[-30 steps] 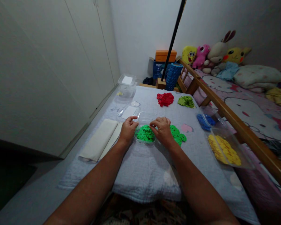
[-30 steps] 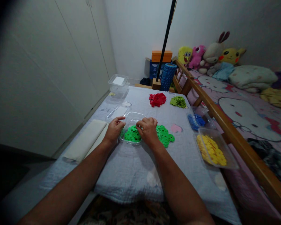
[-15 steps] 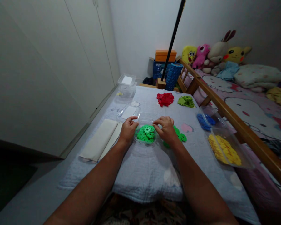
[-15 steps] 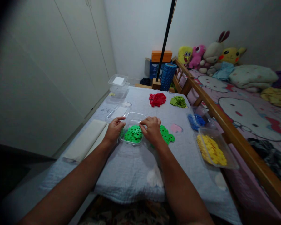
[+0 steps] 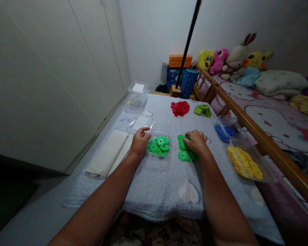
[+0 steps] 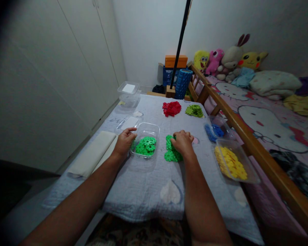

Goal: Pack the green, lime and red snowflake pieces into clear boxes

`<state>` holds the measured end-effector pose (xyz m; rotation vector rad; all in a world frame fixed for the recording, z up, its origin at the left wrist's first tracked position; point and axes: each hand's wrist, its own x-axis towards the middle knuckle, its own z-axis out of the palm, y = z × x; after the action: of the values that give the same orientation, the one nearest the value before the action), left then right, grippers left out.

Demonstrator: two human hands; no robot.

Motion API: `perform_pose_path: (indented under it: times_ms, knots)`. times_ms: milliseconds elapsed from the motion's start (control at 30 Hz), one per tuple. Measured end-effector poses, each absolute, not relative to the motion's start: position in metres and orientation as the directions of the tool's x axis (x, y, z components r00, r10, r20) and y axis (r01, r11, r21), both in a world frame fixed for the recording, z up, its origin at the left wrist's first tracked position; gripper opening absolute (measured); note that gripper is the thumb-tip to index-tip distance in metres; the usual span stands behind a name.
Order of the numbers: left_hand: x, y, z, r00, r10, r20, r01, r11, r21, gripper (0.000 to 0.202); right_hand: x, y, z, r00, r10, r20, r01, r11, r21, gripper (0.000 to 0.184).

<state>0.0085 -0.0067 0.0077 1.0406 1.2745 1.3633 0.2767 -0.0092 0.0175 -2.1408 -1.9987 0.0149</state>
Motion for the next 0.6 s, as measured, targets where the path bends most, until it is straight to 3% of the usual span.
perform_pose_path:
  times_ms: [133, 367, 600]
  knots:
    - [0.0089, -0.0074, 0.0088, -0.166, 0.986, -0.025, -0.093, 0.010, 0.996, 0.041, 0.2750, -0.0099, 0.0185, 0.059, 0.992, 0.110, 0.990, -0.044, -0.134, 0.025]
    - [0.0088, -0.0072, 0.0087, -0.164, 0.986, -0.024, -0.098, 0.008, 0.995, 0.041, 0.2739, -0.0085, 0.0191, 0.078, 0.984, 0.161, 0.975, -0.042, -0.217, 0.018]
    - [0.0087, -0.0072, 0.0091, -0.161, 0.987, -0.013, -0.073, 0.001, 0.997, 0.042, 0.2777, -0.0030, 0.0213, 0.090, 0.976, 0.200, 0.884, 0.014, -0.467, 0.013]
